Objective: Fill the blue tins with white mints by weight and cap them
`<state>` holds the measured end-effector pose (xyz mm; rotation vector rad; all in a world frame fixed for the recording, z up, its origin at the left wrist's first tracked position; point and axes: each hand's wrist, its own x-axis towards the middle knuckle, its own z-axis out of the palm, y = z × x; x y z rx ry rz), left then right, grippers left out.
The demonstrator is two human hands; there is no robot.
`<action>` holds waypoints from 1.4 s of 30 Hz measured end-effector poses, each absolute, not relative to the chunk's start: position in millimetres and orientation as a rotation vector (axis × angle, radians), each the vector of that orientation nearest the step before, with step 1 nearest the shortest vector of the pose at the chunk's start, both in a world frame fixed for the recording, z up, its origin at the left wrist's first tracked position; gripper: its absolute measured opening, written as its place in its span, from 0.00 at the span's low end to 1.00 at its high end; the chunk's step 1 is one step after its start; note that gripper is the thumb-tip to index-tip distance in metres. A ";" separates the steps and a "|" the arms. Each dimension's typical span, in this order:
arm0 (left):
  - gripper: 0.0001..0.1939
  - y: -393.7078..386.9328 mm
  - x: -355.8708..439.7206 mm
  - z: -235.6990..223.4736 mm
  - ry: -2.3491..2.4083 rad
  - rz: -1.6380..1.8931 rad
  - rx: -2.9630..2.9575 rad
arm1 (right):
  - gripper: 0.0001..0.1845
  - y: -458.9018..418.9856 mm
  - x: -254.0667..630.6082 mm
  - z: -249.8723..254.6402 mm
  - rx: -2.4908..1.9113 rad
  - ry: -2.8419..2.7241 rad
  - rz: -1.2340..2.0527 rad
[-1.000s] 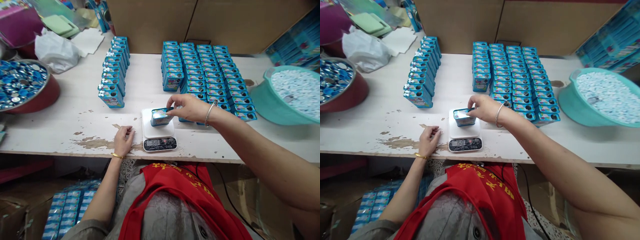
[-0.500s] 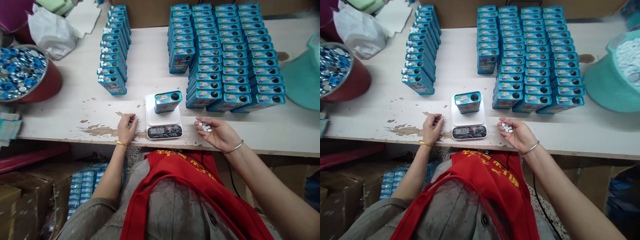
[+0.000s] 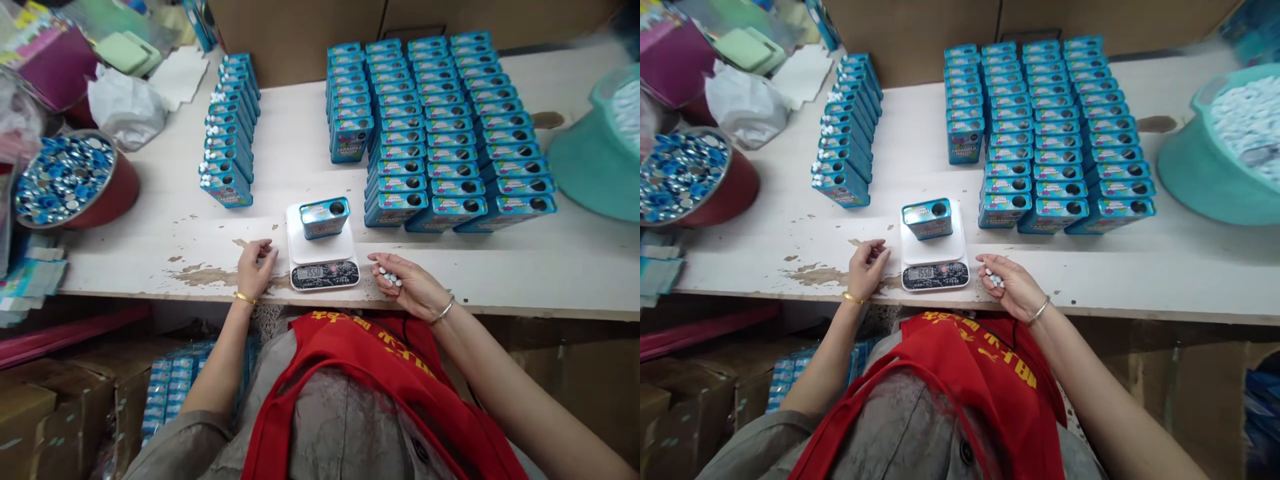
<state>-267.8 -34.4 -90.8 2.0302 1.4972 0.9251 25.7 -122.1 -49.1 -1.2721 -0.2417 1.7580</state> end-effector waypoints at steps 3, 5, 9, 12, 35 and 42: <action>0.23 -27.7 -250.5 -53.4 1.366 0.978 2.111 | 0.14 -121.0 22.4 -51.2 -1.268 -0.219 1.746; 0.36 -20.8 -235.1 -28.1 1.232 0.945 2.272 | 0.14 -120.2 21.1 -53.6 -1.255 -0.217 1.723; 0.34 2.1 -204.8 -0.2 1.022 0.679 2.605 | 0.15 -120.5 18.4 -60.5 -1.239 -0.211 1.679; 0.18 32.7 -184.7 4.0 1.054 0.634 2.661 | 0.17 -120.8 14.3 -67.3 -1.208 -0.178 1.690; 0.16 78.2 -275.2 -22.6 2.034 1.018 2.581 | 0.15 -135.9 13.6 -81.0 -1.175 -0.254 1.778; 0.04 70.6 -298.4 -24.7 1.934 0.657 2.668 | 0.16 -137.5 12.4 -82.3 -1.163 -0.300 1.721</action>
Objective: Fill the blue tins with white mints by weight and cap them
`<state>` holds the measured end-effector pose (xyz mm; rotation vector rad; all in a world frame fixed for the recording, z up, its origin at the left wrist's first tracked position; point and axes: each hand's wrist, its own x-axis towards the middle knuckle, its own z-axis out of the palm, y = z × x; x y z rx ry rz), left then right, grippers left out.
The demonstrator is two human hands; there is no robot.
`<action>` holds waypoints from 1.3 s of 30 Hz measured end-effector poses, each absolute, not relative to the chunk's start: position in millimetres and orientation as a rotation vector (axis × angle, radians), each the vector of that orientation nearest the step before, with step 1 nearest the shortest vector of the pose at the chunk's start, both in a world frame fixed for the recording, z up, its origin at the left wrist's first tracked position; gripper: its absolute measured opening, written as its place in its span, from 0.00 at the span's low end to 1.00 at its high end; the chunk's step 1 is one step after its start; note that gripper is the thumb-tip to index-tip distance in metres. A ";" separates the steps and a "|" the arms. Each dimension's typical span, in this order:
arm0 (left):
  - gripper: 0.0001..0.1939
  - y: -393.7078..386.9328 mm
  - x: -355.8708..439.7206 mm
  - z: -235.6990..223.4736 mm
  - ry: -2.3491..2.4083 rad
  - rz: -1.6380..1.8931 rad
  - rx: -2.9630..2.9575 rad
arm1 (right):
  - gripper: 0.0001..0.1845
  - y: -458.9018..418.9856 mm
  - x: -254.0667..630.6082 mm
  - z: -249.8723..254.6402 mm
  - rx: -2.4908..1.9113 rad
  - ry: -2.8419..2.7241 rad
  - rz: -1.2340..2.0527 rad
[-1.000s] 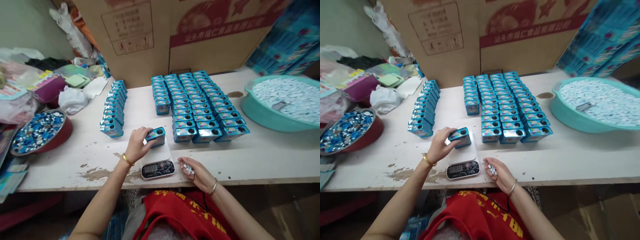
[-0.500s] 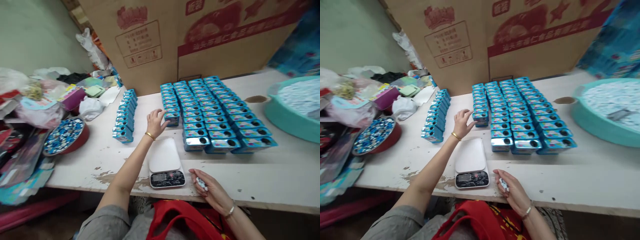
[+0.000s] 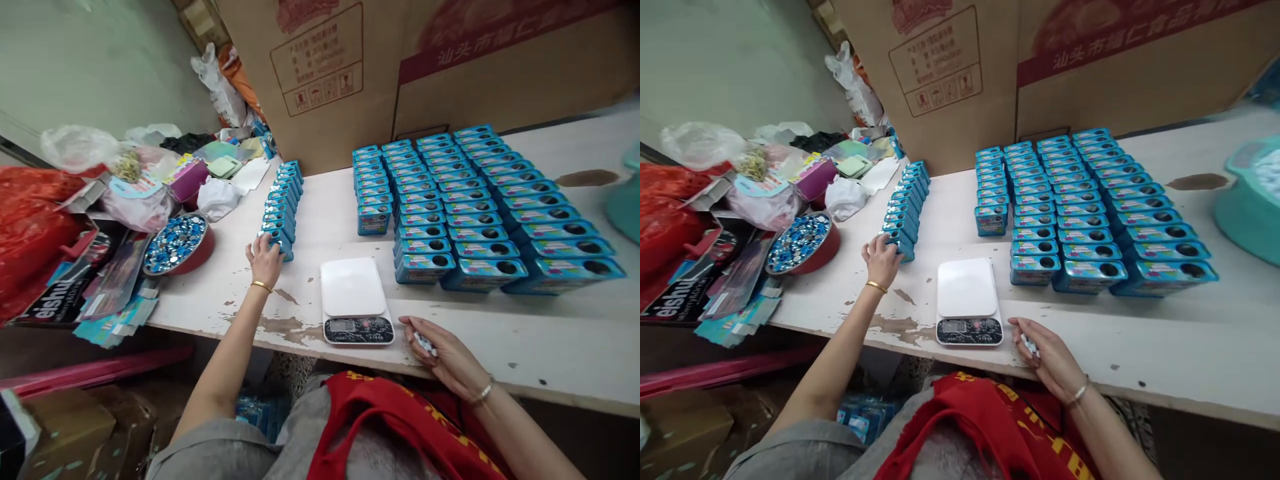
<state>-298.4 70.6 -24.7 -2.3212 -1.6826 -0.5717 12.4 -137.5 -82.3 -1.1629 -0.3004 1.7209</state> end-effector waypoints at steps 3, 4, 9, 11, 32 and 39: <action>0.03 59.8 -278.5 -0.4 -1.537 -0.561 -2.466 | 0.16 -135.4 13.6 -81.5 -1.145 -0.311 1.710; 0.04 54.0 -268.9 8.9 -1.496 -0.548 -2.516 | 0.17 -134.6 14.1 -81.1 -1.143 -0.315 1.709; 0.06 19.2 -204.4 38.8 -1.198 -0.420 -2.837 | 0.17 -133.3 15.3 -80.7 -1.135 -0.325 1.698; 0.05 8.5 -178.9 37.3 -1.069 -0.303 -2.911 | 0.18 -133.9 15.3 -81.2 -1.130 -0.326 1.688; 0.14 -32.0 -274.3 -40.7 -2.172 -1.198 -2.747 | 0.15 -136.0 24.1 -81.5 -1.124 -0.337 1.700; 0.13 -27.2 -265.3 -37.3 -2.021 -1.314 -2.842 | 0.13 -136.0 21.1 -81.2 -1.155 -0.327 1.689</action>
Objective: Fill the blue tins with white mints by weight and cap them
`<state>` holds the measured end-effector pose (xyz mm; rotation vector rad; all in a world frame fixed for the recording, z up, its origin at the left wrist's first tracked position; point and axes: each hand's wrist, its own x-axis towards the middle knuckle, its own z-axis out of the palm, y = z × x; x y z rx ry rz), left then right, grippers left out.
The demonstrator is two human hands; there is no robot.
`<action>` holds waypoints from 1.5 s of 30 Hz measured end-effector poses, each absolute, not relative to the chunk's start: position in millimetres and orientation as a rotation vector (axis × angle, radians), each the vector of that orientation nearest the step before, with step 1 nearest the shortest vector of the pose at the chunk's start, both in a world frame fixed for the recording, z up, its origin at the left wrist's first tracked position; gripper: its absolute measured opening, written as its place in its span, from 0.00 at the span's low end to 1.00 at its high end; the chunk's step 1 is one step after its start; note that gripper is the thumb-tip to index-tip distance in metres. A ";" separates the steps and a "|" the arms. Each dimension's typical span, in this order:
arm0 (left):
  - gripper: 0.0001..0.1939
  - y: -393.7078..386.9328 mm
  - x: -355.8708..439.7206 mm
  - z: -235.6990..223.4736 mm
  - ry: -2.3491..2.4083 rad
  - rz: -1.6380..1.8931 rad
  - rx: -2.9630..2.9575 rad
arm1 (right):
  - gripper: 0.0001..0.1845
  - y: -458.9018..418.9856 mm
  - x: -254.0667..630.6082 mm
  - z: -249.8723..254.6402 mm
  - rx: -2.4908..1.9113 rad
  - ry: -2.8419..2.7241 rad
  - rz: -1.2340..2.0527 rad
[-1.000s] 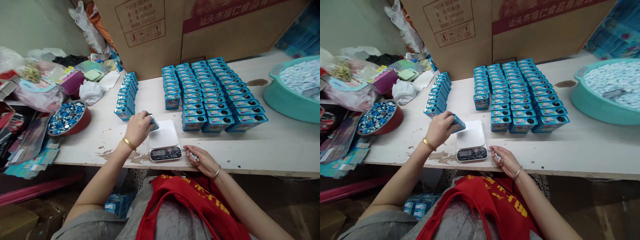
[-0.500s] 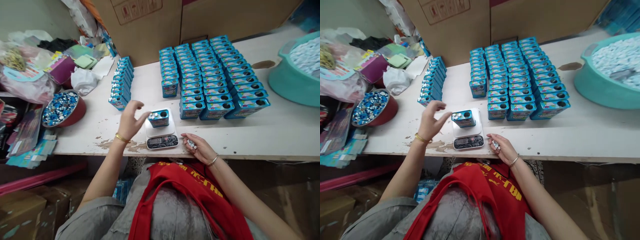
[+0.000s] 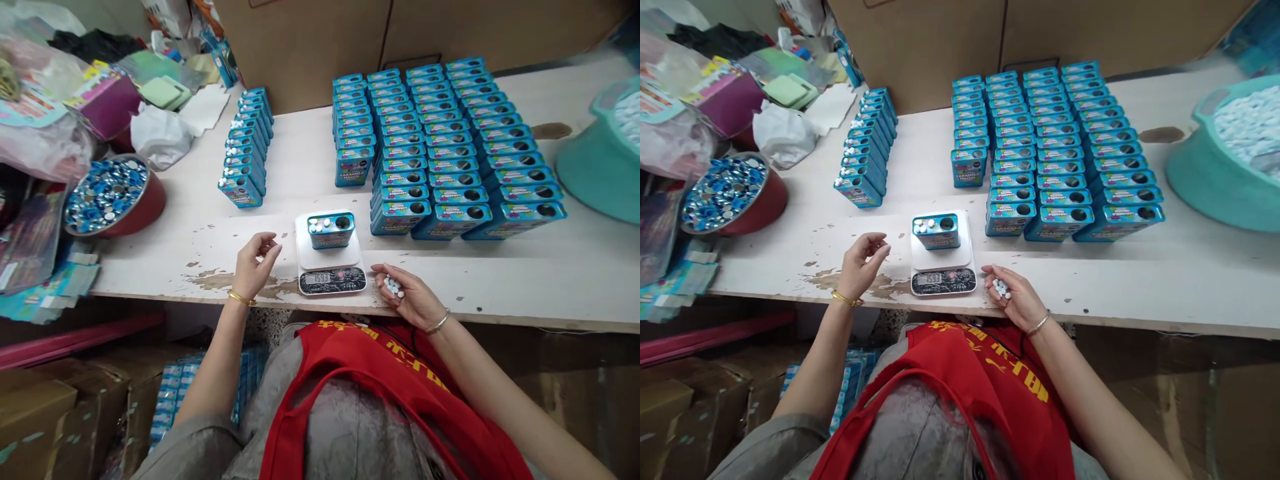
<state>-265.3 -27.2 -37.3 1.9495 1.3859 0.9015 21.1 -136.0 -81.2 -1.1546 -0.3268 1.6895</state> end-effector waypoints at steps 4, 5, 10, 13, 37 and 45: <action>0.12 -20.3 -250.7 -22.0 1.262 0.957 2.092 | 0.13 -136.5 19.2 -82.6 -1.166 -0.319 1.680; 0.12 -20.3 -247.6 -19.6 1.232 0.961 2.132 | 0.13 -136.4 18.5 -82.3 -1.168 -0.312 1.680; 0.10 -20.8 -237.4 -10.9 1.097 1.007 2.258 | 0.12 -132.3 13.1 -77.3 -1.183 -0.305 1.669; 0.12 -13.7 -231.6 0.3 0.976 0.956 2.345 | 0.12 -126.9 8.3 -69.5 -1.185 -0.279 1.660; 0.05 43.9 -196.0 57.0 0.454 -0.185 2.778 | 0.11 -64.1 -66.6 -14.9 -0.802 0.016 1.986; 0.11 -3.5 -189.1 64.2 0.392 0.141 2.766 | 0.10 -70.0 -68.0 -13.7 -0.733 0.130 1.941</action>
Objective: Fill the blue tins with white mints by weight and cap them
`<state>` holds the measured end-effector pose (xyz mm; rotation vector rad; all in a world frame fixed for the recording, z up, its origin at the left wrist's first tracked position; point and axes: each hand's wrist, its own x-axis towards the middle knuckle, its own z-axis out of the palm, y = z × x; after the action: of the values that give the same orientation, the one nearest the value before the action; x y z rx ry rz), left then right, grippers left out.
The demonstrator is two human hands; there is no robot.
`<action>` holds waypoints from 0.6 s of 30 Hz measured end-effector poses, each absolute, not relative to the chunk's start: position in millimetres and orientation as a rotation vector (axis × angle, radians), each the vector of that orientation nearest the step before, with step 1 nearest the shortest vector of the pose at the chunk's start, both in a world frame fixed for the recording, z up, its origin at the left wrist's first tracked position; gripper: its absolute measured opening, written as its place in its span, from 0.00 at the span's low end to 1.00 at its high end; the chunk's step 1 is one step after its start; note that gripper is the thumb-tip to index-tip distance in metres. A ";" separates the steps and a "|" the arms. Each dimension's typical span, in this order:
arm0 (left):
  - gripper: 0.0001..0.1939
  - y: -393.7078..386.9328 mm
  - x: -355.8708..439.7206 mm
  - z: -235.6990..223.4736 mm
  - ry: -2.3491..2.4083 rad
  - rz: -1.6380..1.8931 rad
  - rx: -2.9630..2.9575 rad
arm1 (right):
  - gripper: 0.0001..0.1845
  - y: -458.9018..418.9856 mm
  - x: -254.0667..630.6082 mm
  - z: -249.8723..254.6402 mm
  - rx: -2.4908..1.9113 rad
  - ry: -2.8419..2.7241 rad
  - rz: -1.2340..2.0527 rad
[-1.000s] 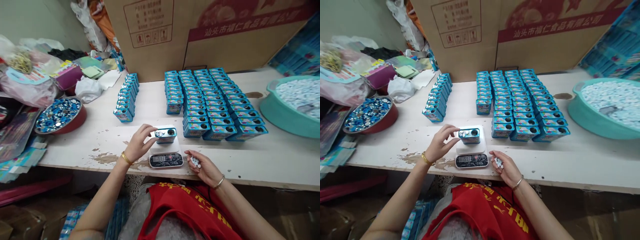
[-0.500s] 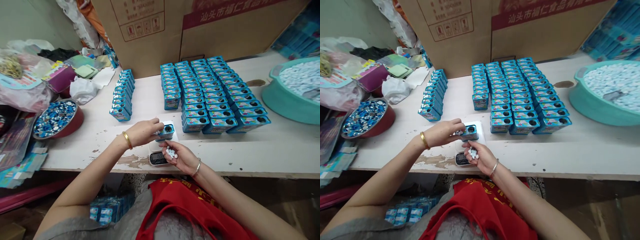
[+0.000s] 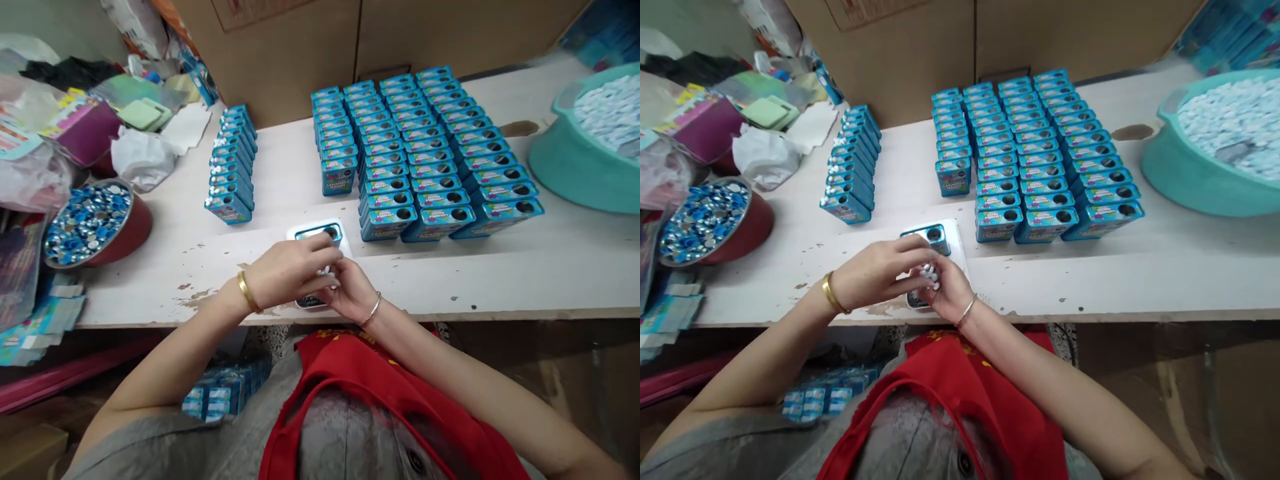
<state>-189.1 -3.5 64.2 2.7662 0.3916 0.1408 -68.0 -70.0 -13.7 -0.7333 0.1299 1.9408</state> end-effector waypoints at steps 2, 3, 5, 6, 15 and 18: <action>0.11 -7.0 -192.4 64.6 0.493 0.438 2.729 | 0.10 -78.2 -57.9 -13.6 -0.736 0.141 1.942; 0.10 -5.4 -196.1 63.1 0.592 0.609 2.675 | 0.10 -83.1 -51.0 -14.2 -0.743 0.145 1.937; 0.09 2.1 -206.9 55.7 0.820 0.892 2.513 | 0.11 -93.5 -34.8 -17.1 -0.770 0.159 1.908; 0.09 6.5 -213.0 49.7 0.911 0.978 2.423 | 0.11 -98.8 -26.5 -19.3 -0.795 0.169 1.879; 0.28 18.3 -233.0 -12.3 0.958 0.784 2.215 | 0.12 -130.0 1.1 -32.2 -0.995 0.257 1.703; 0.30 17.1 -229.3 -20.4 0.943 0.747 2.215 | 0.11 -132.2 -4.7 -34.3 -0.991 0.242 1.715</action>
<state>-229.3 17.1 -20.4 2.2148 0.9432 0.7471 -4.7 -132.2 -34.3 -0.9912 0.2421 1.7153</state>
